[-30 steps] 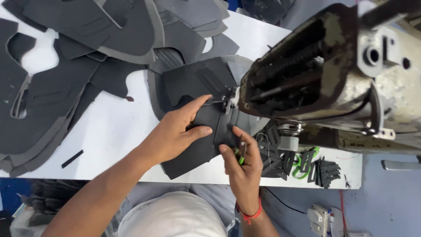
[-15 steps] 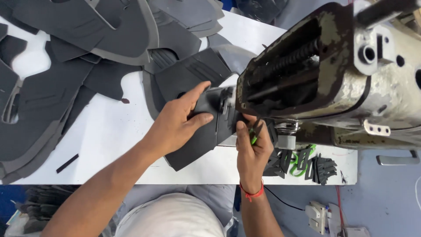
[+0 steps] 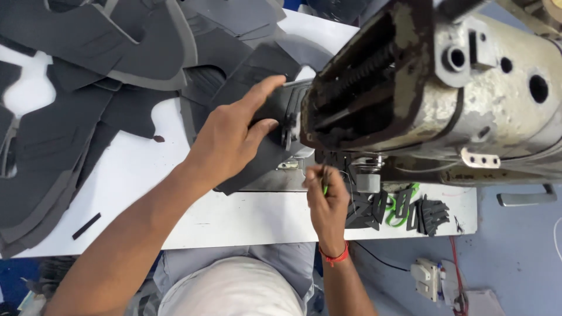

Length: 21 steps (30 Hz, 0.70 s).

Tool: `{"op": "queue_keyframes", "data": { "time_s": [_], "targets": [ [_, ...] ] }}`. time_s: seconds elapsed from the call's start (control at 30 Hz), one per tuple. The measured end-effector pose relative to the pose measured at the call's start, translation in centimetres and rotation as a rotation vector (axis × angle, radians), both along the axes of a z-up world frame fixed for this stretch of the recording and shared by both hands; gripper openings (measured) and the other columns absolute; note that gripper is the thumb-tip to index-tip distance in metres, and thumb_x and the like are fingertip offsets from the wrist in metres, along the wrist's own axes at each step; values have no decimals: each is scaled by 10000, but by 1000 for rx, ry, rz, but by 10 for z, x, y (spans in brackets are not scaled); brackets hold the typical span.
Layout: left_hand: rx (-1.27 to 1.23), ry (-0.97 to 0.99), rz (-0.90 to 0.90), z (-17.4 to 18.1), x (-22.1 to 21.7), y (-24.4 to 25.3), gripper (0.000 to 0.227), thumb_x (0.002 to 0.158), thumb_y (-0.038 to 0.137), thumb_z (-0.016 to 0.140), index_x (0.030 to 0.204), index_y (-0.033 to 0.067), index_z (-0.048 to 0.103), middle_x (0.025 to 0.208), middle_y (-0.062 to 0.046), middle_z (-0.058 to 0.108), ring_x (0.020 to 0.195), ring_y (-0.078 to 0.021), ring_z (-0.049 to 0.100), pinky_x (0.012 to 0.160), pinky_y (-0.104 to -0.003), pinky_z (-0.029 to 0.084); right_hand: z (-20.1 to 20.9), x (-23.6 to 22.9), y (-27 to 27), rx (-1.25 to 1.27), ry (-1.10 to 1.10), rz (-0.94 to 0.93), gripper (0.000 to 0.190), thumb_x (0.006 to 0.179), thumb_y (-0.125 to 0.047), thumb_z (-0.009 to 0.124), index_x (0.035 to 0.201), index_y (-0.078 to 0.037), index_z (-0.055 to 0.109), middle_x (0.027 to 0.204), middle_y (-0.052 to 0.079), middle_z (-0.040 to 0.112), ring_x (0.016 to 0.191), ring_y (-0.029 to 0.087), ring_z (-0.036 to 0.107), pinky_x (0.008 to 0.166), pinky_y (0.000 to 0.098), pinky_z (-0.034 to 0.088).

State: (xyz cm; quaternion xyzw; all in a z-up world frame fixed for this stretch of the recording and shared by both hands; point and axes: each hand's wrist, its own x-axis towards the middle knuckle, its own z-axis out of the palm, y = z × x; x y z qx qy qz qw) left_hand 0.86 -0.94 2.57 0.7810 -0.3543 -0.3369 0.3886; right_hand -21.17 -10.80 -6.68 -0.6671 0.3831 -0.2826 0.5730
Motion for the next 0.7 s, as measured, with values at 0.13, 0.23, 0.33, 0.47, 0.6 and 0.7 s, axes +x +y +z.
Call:
{"op": "queue_keyframes", "data": {
  "time_s": [0.13, 0.23, 0.33, 0.47, 0.6, 0.7],
  "targets": [
    [-610, -568, -65, -55, -7, 0, 613, 1065, 64, 656, 1604, 110, 366, 1164, -148, 711, 989, -328, 692, 830, -408, 562, -59, -49, -28, -101, 102, 19, 130, 1023, -119, 673, 1122, -44, 710, 891, 21, 676, 762, 67, 570, 655, 230, 465],
    [-552, -691, -9, -61, -8, -4, 652, 1051, 92, 697, 1606, 130, 356, 972, -121, 683, 833, -291, 681, 746, -418, 563, -80, -75, -60, -378, 235, -68, 192, 1013, -101, 690, 1193, -41, 713, 1053, 78, 738, 944, 166, 695, 813, 305, 552],
    [-484, -630, 39, -56, -9, -5, 666, 1047, 116, 704, 1608, 121, 347, 1000, -118, 702, 804, -286, 685, 680, -389, 553, -84, -86, -86, -691, 504, -155, 288, 940, -66, 706, 1226, -36, 685, 1166, 154, 723, 983, 331, 715, 823, 407, 560],
    [-462, -750, 101, -45, -1, -3, 684, 1001, 176, 733, 1583, 77, 386, 1084, -148, 688, 926, -317, 673, 803, -415, 561, -88, -82, -111, -831, 701, -51, 391, 864, -13, 660, 1255, -40, 651, 1269, 202, 668, 979, 454, 673, 782, 496, 547],
    [-557, -856, 189, -27, 6, 33, 533, 942, 157, 750, 1401, 8, 522, 1224, -199, 665, 1108, -372, 631, 912, -437, 534, -99, -91, -118, -774, 819, -39, 204, 961, -46, 665, 1164, -54, 650, 1120, 184, 684, 928, 463, 674, 762, 525, 540],
    [-457, -722, 201, -34, 8, 91, 209, 1023, 64, 728, 1228, 38, 698, 1124, -108, 721, 991, -266, 704, 822, -363, 560, -27, -67, -88, -914, 564, -75, 263, 912, 23, 663, 1165, -48, 646, 1004, 181, 676, 867, 421, 676, 719, 480, 540]
  ]
}}
